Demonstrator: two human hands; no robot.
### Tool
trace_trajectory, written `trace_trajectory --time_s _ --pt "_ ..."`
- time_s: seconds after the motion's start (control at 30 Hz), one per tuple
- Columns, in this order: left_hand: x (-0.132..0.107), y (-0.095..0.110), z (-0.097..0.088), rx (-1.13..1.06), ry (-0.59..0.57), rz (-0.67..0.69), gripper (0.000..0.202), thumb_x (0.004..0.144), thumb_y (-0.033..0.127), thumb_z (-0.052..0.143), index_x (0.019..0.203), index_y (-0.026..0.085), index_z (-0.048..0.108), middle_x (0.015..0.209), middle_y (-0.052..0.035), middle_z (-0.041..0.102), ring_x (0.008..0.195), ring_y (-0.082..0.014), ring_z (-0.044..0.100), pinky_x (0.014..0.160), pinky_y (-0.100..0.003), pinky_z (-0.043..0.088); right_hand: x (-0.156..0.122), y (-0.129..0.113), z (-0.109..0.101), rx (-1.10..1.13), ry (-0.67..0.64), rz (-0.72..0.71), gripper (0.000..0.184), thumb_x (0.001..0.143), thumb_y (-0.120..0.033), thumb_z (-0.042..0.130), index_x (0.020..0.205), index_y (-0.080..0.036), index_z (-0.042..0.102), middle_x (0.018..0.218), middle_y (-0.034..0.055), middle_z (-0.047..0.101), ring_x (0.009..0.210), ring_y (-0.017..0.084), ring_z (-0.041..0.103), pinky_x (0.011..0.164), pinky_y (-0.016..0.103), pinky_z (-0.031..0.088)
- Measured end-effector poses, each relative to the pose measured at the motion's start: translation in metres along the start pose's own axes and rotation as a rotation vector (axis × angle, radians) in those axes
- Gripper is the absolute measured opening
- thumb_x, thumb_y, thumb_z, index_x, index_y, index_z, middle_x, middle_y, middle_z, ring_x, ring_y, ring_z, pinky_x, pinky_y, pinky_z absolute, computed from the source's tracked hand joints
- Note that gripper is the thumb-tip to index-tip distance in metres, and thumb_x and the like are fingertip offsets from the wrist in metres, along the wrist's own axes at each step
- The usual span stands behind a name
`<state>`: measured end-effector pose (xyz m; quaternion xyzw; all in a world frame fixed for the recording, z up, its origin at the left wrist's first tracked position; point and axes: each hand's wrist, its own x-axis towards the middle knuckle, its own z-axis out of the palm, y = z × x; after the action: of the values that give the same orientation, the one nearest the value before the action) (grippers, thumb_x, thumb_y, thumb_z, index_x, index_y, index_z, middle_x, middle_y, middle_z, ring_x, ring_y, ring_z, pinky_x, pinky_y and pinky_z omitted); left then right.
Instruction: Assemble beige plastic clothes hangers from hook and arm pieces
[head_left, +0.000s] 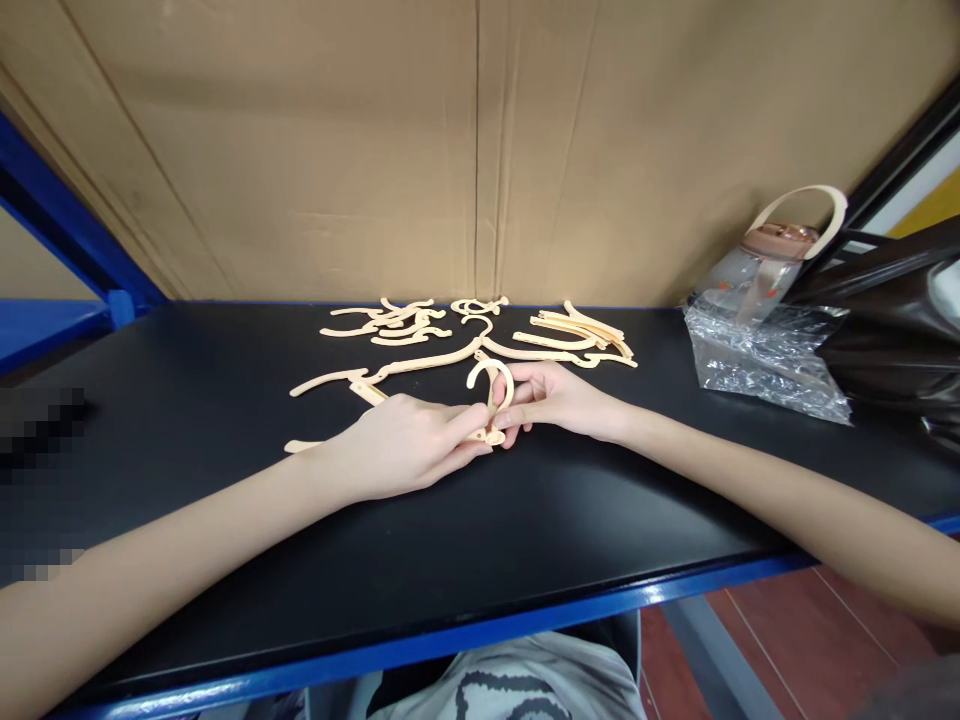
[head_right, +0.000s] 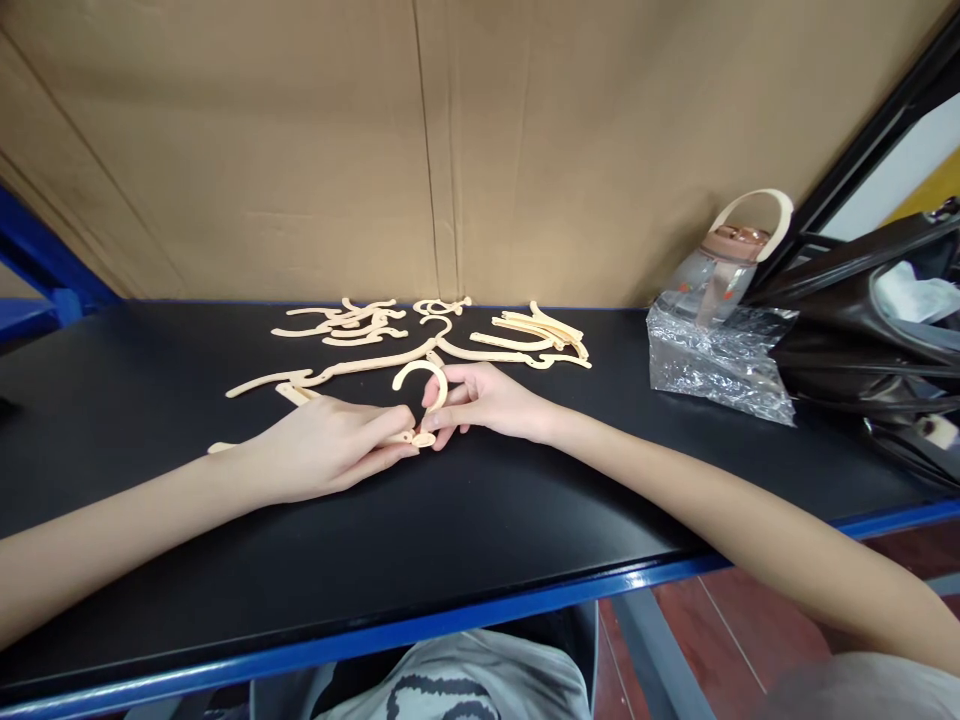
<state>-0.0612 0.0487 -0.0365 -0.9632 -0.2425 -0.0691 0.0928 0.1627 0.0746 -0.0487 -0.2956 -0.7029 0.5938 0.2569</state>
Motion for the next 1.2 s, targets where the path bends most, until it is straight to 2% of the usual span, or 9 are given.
trace_trajectory --time_s 0.2,0.4,0.53,0.77,1.2 --pt "0.0017 0.0032 -0.0030 -0.010 -0.077 -0.071 0.014 0.099 0.027 0.039 0.110 0.021 0.044 0.078 0.0020 0.069 0.067 -0.0154 0.067 0.050 -0.023 0.037 -0.0009 -0.0011 -0.0006 0.005 -0.002 0.017 0.026 0.077 -0.027 0.073 0.097 -0.017 0.058 0.078 -0.0001 0.074 0.066 0.011 0.070 0.057 0.017 0.043" --pt "0.0005 0.0019 -0.0009 -0.011 -0.063 -0.062 0.015 0.099 0.029 0.037 0.110 0.021 0.044 0.079 0.0011 0.070 0.068 -0.0165 0.068 0.052 -0.023 0.039 0.0009 -0.0003 0.0002 0.025 0.005 0.023 0.020 0.078 -0.025 0.071 0.087 -0.017 0.056 0.073 -0.0015 0.072 0.064 0.011 0.069 0.056 0.018 0.042" --pt "0.0006 -0.0002 0.0006 -0.046 -0.052 -0.069 0.015 0.100 0.032 0.035 0.101 0.022 0.045 0.085 0.0004 0.071 0.070 -0.0167 0.068 0.051 -0.023 0.040 0.0015 0.0002 0.0006 0.020 -0.009 -0.021 0.016 0.078 -0.023 0.070 0.083 -0.016 0.056 0.076 -0.0014 0.070 0.066 0.009 0.066 0.058 0.019 0.044" --pt "0.0013 0.0001 0.0002 -0.022 -0.037 -0.060 0.018 0.100 0.034 0.033 0.094 0.021 0.044 0.076 0.0010 0.068 0.064 -0.0170 0.066 0.050 -0.024 0.038 0.0022 0.0018 -0.0009 0.001 0.011 -0.055 0.014 0.076 -0.021 0.072 0.080 -0.016 0.059 0.073 -0.0025 0.067 0.065 0.007 0.062 0.058 0.018 0.044" --pt "0.0003 0.0005 -0.0004 -0.048 -0.041 -0.032 0.015 0.100 0.031 0.035 0.110 0.023 0.043 0.081 0.0019 0.068 0.063 -0.0150 0.065 0.050 -0.024 0.035 0.0001 -0.0009 -0.0020 0.055 -0.011 -0.013 0.015 0.076 -0.023 0.073 0.080 -0.016 0.061 0.074 -0.0027 0.068 0.064 0.007 0.062 0.061 0.018 0.046"
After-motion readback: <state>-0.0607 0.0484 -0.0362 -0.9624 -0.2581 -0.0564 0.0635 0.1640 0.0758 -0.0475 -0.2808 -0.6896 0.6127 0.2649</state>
